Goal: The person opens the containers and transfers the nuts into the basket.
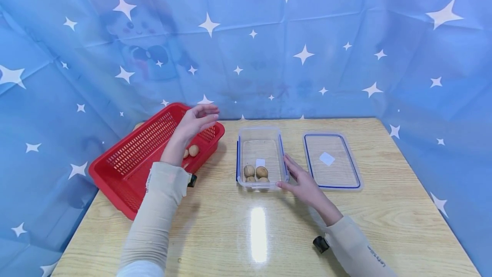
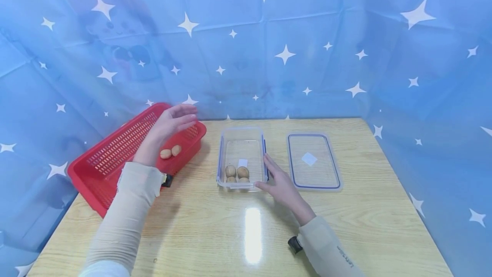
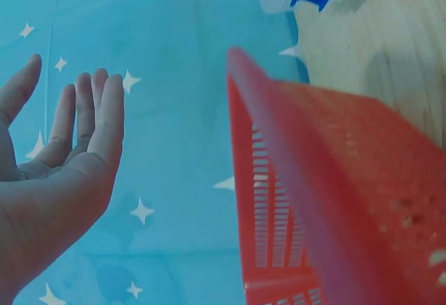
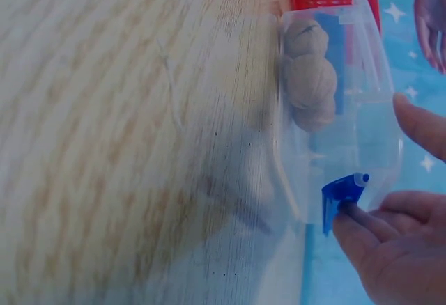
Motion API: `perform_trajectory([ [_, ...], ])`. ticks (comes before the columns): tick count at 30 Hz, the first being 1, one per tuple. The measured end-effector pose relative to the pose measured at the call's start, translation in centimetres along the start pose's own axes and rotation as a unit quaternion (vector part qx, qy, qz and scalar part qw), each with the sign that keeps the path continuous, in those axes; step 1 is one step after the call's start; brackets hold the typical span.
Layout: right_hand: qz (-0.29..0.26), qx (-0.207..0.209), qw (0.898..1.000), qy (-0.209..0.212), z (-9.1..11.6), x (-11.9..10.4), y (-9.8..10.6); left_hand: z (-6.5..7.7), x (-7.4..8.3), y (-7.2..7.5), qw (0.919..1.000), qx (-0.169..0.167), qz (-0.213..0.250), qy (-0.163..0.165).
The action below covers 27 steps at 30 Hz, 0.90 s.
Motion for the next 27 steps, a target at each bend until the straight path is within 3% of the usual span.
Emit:
perform_trajectory([
  [12, -0.008, 0.000, 1.000, 0.007, -0.1, 0.1, -0.1, 0.0, -1.6, -3.8, 0.9995, -0.029, -0.008, 0.004],
  [27, -0.010, 0.002, 1.000, 0.003, -0.1, 0.1, -0.1, 0.6, -4.9, -9.5, 0.9930, -0.085, 0.080, 0.017],
])
Point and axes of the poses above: each hand's wrist, its own z-axis away from the middle knuckle, its own y-axis out of the back of the hand, x = y × z, the point moved 10 cm from there along -z, towards the middle knuckle, and after that the axes turned 8 degrees about -y, right-handed, at the moved point
